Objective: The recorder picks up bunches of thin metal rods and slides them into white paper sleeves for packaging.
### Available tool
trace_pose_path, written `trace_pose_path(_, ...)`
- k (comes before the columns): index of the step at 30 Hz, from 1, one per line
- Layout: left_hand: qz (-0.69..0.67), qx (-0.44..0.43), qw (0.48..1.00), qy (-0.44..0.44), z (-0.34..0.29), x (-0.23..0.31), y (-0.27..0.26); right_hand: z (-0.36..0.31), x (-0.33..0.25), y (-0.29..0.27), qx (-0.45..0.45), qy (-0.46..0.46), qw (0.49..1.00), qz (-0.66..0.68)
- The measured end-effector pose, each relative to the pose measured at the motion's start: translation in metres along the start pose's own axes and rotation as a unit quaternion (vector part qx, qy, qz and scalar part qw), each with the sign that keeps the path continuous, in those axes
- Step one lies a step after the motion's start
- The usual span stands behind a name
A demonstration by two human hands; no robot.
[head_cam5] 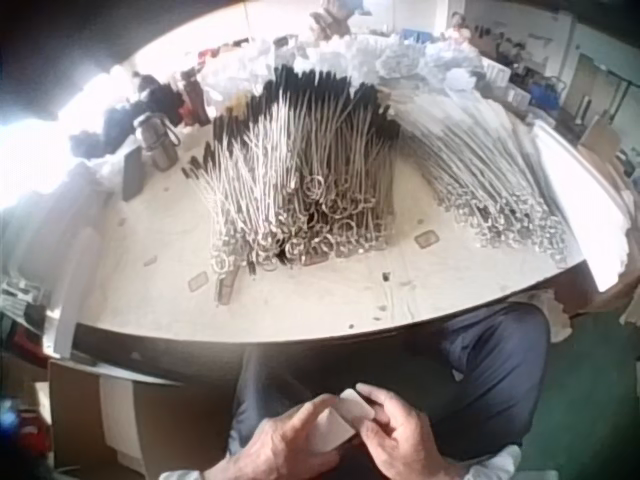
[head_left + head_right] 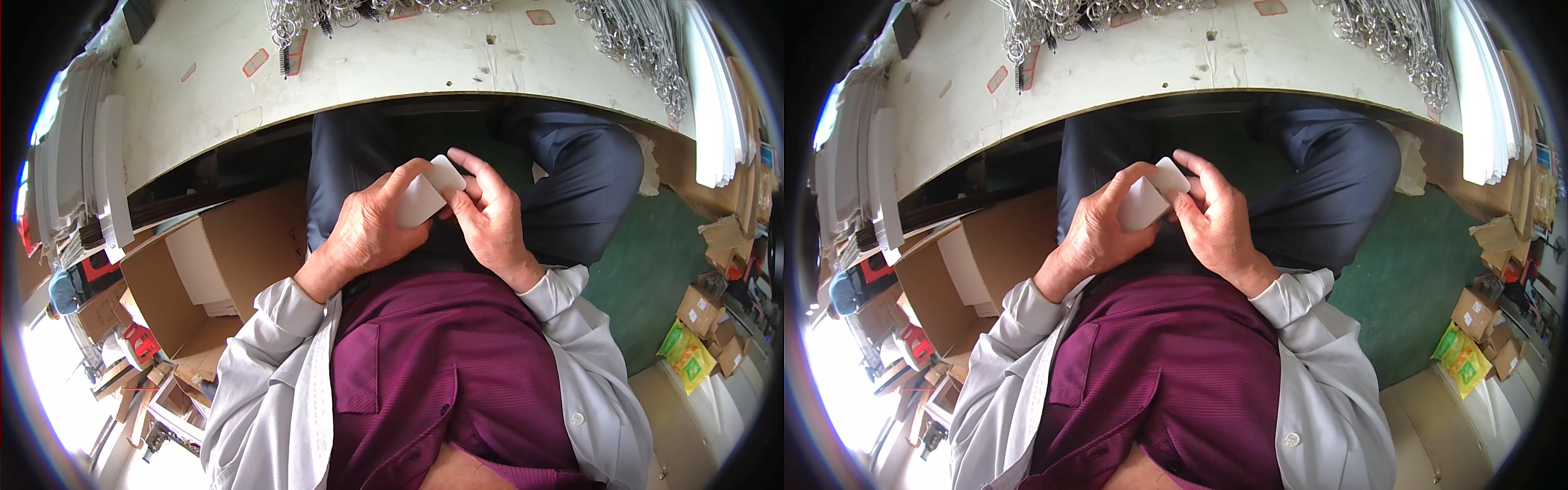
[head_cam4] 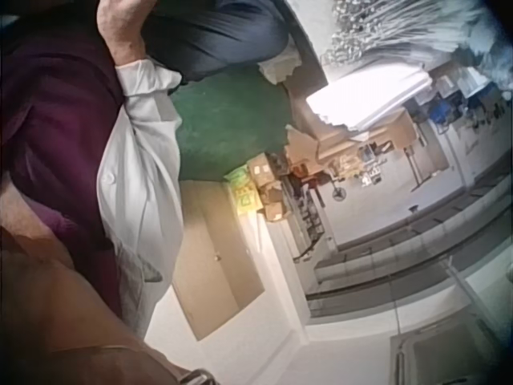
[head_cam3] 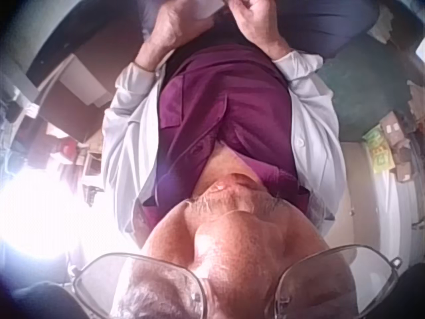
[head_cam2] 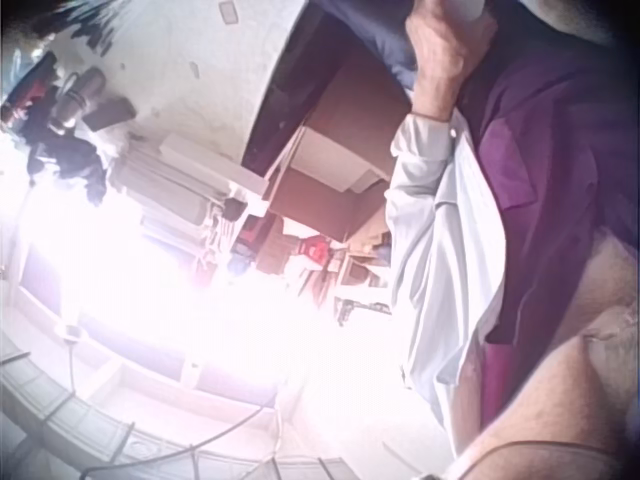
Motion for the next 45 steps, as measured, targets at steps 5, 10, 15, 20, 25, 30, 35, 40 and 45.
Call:
trace_pose_path(5, 0.039, 0.031, 0.999, 0.017, -0.003, 0.0, 0.005, -0.001, -0.004, 0.001, -0.03, -0.025, 0.993, -0.113)
trace_pose_path(10, 0.03, 0.036, 0.999, 0.02, -0.005, -0.002, 0.008, 0.0, -0.023, 0.008, -0.008, -0.151, 0.975, -0.163)
trace_pose_path(15, 0.026, 0.034, 0.998, -0.054, -0.003, -0.009, 0.009, -0.003, 0.007, 0.009, -0.011, 0.043, 0.999, -0.023)
trace_pose_path(20, 0.059, 0.102, 0.993, 0.016, -0.005, -0.001, 0.007, 0.004, 0.009, 0.014, 0.005, -0.015, 0.999, -0.039)
trace_pose_path(25, 0.059, 0.128, 0.988, 0.059, -0.008, 0.002, 0.008, 0.004, 0.017, 0.01, 0.018, 0.072, 0.997, 0.032)
trace_pose_path(30, 0.054, 0.128, 0.988, 0.069, -0.006, 0.003, 0.007, 0.006, 0.021, 0.007, 0.017, 0.101, 0.991, 0.085)
trace_pose_path(35, 0.062, 0.138, 0.985, 0.077, -0.008, 0.006, 0.005, 0.006, 0.025, 0.003, 0.025, 0.119, 0.988, 0.097)
trace_pose_path(40, 0.07, 0.14, 0.984, 0.08, -0.011, 0.007, 0.006, 0.006, 0.018, 0.002, 0.044, 0.093, 0.994, 0.04)
trace_pose_path(45, 0.067, 0.139, 0.985, 0.078, -0.012, 0.007, 0.004, 0.004, 0.005, 0.002, 0.038, -0.017, 0.998, -0.056)
Point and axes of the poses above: each hand's wrist, its own z-axis towards the middle knuckle, its own y-axis out of the palm, x = y × z, the point moved 8 cm from there along z, towards the middle knuckle, and after that the axes turned 8 degrees about -y, right-handed, at the moved point
